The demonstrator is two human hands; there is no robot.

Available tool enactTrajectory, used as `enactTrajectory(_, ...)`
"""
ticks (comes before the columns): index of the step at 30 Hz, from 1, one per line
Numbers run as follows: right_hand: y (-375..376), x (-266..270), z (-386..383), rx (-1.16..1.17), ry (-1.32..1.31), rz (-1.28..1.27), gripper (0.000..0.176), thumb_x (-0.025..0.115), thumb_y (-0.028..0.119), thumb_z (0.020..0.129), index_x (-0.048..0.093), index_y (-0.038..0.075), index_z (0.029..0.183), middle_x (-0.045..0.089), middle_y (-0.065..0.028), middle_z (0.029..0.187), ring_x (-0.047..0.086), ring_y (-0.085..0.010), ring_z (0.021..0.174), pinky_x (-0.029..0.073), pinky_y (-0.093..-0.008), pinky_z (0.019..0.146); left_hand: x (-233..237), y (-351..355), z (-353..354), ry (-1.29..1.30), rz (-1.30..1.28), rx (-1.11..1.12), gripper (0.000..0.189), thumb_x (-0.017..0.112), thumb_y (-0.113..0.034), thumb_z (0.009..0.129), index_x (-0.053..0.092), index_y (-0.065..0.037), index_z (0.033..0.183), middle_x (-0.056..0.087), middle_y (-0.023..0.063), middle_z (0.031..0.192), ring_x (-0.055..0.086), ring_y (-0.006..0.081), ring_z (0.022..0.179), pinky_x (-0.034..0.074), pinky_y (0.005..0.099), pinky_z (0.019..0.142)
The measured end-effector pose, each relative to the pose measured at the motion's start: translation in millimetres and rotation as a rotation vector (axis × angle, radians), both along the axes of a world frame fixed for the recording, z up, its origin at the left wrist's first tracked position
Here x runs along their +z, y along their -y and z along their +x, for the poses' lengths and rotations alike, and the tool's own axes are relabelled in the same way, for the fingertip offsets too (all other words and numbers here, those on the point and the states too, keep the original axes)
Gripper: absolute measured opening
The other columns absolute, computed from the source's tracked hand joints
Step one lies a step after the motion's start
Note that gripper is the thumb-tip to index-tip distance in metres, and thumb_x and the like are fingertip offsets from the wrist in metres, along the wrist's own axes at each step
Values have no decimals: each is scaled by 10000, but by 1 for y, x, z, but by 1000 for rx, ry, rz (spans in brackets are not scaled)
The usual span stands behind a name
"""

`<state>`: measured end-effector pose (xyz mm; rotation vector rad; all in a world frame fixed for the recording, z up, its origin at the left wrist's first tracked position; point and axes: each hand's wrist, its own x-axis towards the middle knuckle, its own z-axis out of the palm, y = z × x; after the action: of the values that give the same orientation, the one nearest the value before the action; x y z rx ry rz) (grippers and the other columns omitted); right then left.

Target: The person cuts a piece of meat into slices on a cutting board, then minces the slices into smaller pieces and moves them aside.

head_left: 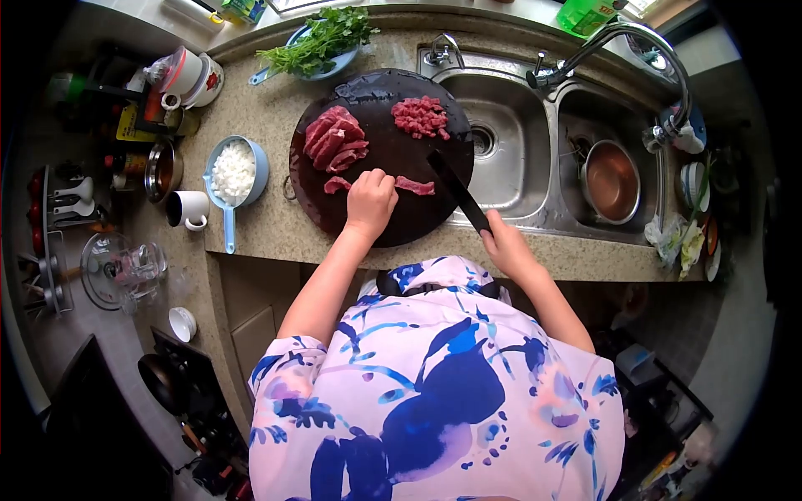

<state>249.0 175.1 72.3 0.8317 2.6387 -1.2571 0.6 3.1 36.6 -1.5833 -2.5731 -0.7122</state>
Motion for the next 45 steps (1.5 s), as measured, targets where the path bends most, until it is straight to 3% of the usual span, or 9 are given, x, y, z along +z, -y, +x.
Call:
enactTrajectory(4, -2, -1, -3, 13, 10, -23, 228, 572, 117, 932, 404, 50, 1071, 618, -305, 767, 597, -528, 784, 424, -596, 659, 10, -2, 0, 107, 141, 59, 154, 666, -13, 759, 652, -37, 910, 602, 112, 919, 603, 316, 887, 507, 404, 769)
enactTrajectory(6, -3, 0, -4, 10, 14, -25, 228, 572, 117, 931, 403, 50, 1069, 618, -304, 766, 597, -528, 783, 425, -595, 659, 20, -10, 8, 153, 179, 2, 290, 675, -1, 765, 665, -38, 1053, 610, 141, 998, 604, 334, 960, 503, 415, 825)
enactTrajectory(9, -7, -2, -5, 24, 12, -26, 228, 572, 116, 931, 402, 49, 1067, 617, -302, 763, 597, -528, 779, 426, -594, 659, 15, -10, 5, 131, 73, -98, 244, 681, -6, 767, 658, -43, 1007, 607, 137, 988, 600, 340, 963, 500, 423, 829)
enactTrajectory(11, -8, -2, -4, 38, 8, -25, 227, 571, 116, 931, 402, 48, 1066, 616, -300, 761, 597, -528, 777, 428, -594, 659, 6, -6, -2, 289, -20, -73, 203, 704, -34, 760, 643, -41, 953, 606, 130, 959, 606, 337, 941, 504, 424, 805)
enactTrajectory(14, -10, 1, -6, 72, 28, -39, 227, 571, 111, 929, 400, 45, 1063, 615, -298, 758, 596, -529, 775, 428, -594, 657, 8, -2, -6, 266, -54, -17, 192, 727, -57, 746, 620, -33, 905, 605, 121, 930, 614, 332, 909, 507, 428, 782)
enactTrajectory(19, -9, 0, -6, 74, 46, -46, 228, 572, 111, 927, 409, 44, 1071, 615, -302, 762, 597, -528, 780, 427, -593, 653, 20, 8, -7, 177, -22, 79, 288, 740, -86, 778, 687, -46, 1059, 601, 101, 935, 612, 300, 902, 509, 400, 780)
enactTrajectory(23, -13, -3, -6, 80, 6, -49, 229, 572, 111, 927, 412, 43, 1076, 618, -304, 767, 598, -527, 780, 430, -592, 655, 18, -8, 25, 8, 16, 4, 243, 694, -69, 796, 671, -29, 1035, 567, 89, 936, 578, 276, 896, 513, 372, 783)
enactTrajectory(32, -21, 0, -9, 102, 38, -27, 204, 559, 117, 934, 426, 48, 1073, 621, -290, 762, 611, -509, 785, 444, -583, 671, 6, -5, 49, 56, 114, -91, 320, 641, -41, 784, 686, -13, 1100, 613, 128, 1132, 573, 306, 1118, 489, 408, 938)
enactTrajectory(45, -49, 23, -63, 557, 16, 310, 130, 531, 48, 882, 455, 57, 987, 622, -186, 725, 637, -418, 697, 492, -516, 593, -4, 4, 55, 0, 175, 74, 347, 655, -18, 787, 658, 33, 1131, 584, 192, 1187, 549, 367, 1168, 492, 424, 973)
